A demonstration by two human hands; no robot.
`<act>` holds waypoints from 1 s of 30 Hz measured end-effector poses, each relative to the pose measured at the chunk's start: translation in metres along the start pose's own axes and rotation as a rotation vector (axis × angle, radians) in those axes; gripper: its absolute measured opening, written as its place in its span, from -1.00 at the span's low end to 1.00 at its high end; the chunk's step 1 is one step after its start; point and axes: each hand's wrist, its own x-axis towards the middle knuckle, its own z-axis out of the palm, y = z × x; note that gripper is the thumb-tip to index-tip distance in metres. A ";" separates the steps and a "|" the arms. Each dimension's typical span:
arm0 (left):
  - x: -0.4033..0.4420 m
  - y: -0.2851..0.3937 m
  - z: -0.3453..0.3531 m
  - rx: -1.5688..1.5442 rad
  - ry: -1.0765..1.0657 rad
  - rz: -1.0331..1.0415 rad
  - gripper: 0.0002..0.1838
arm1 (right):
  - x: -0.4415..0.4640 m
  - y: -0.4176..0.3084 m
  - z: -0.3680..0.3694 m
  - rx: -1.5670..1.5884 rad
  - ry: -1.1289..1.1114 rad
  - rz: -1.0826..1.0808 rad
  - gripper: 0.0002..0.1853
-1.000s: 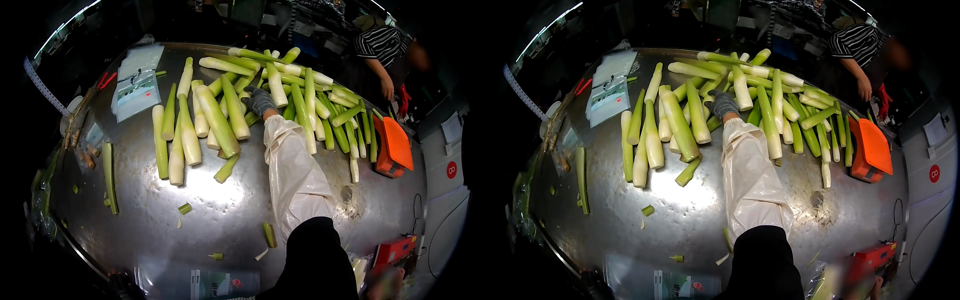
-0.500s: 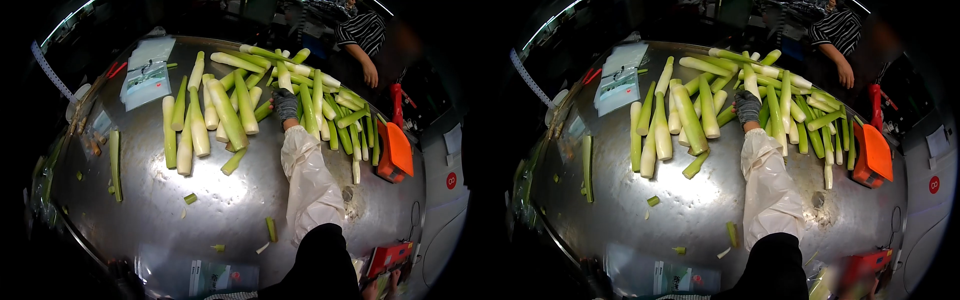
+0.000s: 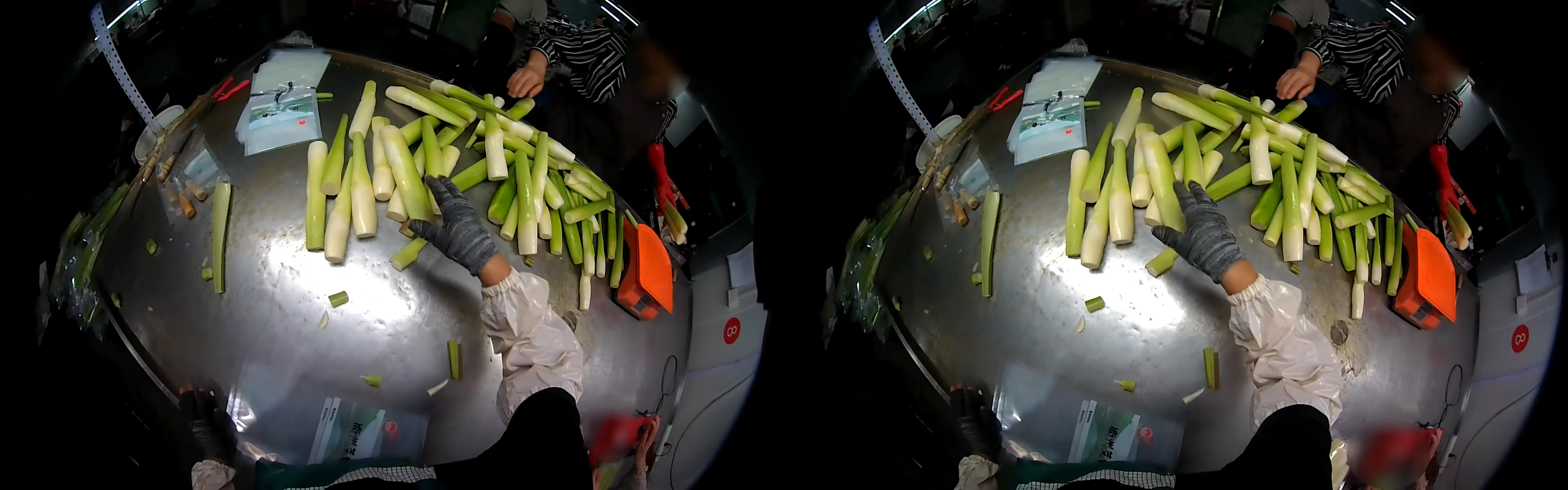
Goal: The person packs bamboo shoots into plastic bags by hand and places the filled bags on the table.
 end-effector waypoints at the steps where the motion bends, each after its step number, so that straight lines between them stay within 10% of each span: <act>1: -0.001 -0.002 0.001 -0.002 0.005 0.009 -0.57 | 0.011 -0.002 0.004 -0.003 0.004 0.001 -0.11; 6: -0.010 -0.010 0.012 -0.367 0.003 -0.158 -0.55 | 0.054 -0.026 0.019 -0.208 -0.188 0.507 0.15; 10: 0.012 0.008 -0.016 0.007 0.014 0.090 -0.60 | 0.072 -0.021 0.030 -0.156 -0.151 0.687 0.11; 25: -0.005 -0.009 0.010 -0.164 0.178 0.027 -0.51 | 0.060 0.010 0.026 -0.144 -0.072 0.664 0.15; 30: 0.004 -0.006 -0.010 0.125 -0.076 0.167 -0.59 | 0.014 0.033 -0.008 -0.134 -0.035 0.615 0.16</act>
